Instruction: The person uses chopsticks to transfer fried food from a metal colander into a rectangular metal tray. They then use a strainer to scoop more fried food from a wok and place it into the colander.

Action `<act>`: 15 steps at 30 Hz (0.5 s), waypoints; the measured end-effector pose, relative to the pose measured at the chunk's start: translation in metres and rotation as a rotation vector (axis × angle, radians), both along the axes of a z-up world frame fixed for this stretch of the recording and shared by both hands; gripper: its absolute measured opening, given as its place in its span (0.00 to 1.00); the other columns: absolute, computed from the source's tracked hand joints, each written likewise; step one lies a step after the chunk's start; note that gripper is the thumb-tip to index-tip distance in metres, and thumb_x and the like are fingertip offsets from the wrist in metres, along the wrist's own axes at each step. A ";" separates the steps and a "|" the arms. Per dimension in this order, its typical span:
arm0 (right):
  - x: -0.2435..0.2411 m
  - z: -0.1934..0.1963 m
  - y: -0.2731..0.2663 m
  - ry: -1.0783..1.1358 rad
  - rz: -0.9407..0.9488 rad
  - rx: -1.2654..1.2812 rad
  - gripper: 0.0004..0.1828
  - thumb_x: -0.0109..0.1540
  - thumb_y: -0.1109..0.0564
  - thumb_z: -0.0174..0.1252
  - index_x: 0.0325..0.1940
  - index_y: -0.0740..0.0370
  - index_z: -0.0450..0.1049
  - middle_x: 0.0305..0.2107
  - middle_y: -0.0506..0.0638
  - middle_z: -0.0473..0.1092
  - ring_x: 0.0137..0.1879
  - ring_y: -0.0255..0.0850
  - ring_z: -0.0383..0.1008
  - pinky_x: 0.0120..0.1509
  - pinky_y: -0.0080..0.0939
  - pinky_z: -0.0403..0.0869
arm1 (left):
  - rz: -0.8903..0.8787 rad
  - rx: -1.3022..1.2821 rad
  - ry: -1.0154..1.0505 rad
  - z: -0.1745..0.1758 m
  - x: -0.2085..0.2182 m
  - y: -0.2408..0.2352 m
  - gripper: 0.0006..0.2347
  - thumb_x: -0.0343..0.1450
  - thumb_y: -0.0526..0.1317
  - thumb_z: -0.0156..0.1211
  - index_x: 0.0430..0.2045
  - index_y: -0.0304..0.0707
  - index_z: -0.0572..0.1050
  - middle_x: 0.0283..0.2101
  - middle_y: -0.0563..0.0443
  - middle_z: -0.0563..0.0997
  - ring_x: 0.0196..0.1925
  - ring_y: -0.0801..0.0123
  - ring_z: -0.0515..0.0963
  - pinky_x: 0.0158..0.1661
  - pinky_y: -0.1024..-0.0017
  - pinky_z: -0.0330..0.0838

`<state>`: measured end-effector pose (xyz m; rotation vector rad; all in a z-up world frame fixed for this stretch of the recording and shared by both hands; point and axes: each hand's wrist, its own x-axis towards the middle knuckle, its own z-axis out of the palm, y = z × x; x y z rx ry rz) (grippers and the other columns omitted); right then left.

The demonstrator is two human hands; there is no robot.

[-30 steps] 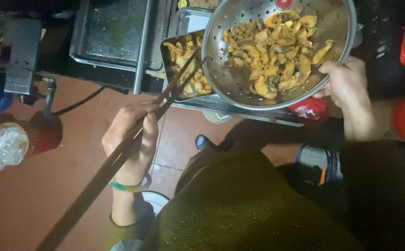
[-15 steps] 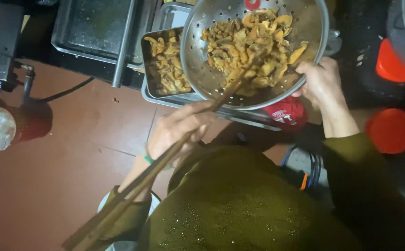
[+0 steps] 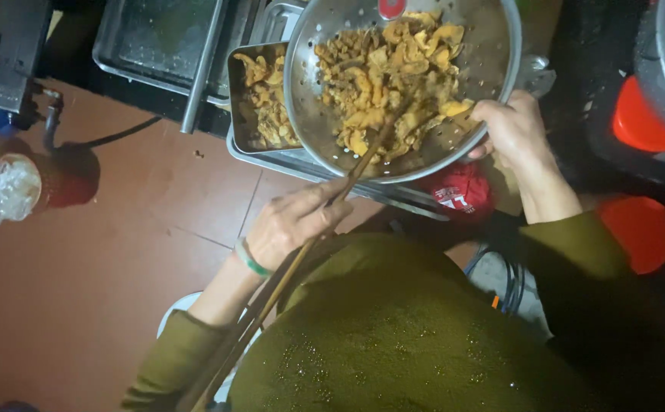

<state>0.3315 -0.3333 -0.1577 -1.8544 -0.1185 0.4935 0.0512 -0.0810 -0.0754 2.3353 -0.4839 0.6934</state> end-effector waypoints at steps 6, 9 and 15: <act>0.006 -0.010 -0.002 -0.010 0.035 -0.044 0.19 0.63 0.61 0.57 0.52 0.82 0.66 0.32 0.74 0.72 0.26 0.60 0.79 0.20 0.46 0.81 | 0.044 0.032 -0.069 -0.038 -0.004 0.025 0.14 0.81 0.44 0.48 0.44 0.34 0.79 0.51 0.31 0.82 0.41 0.49 0.87 0.40 0.59 0.85; 0.000 0.014 0.004 0.016 -0.001 -0.067 0.18 0.63 0.60 0.57 0.49 0.79 0.67 0.30 0.73 0.71 0.24 0.58 0.80 0.20 0.44 0.83 | 0.262 0.022 0.056 -0.021 -0.021 0.038 0.07 0.75 0.36 0.62 0.45 0.43 0.84 0.53 0.43 0.84 0.47 0.53 0.87 0.46 0.62 0.82; -0.004 0.014 0.005 -0.018 -0.001 -0.056 0.18 0.63 0.59 0.57 0.50 0.80 0.68 0.31 0.68 0.71 0.24 0.55 0.80 0.19 0.42 0.81 | 0.193 -0.280 0.105 0.070 0.017 0.029 0.07 0.77 0.34 0.59 0.46 0.39 0.82 0.47 0.36 0.85 0.46 0.44 0.87 0.49 0.53 0.83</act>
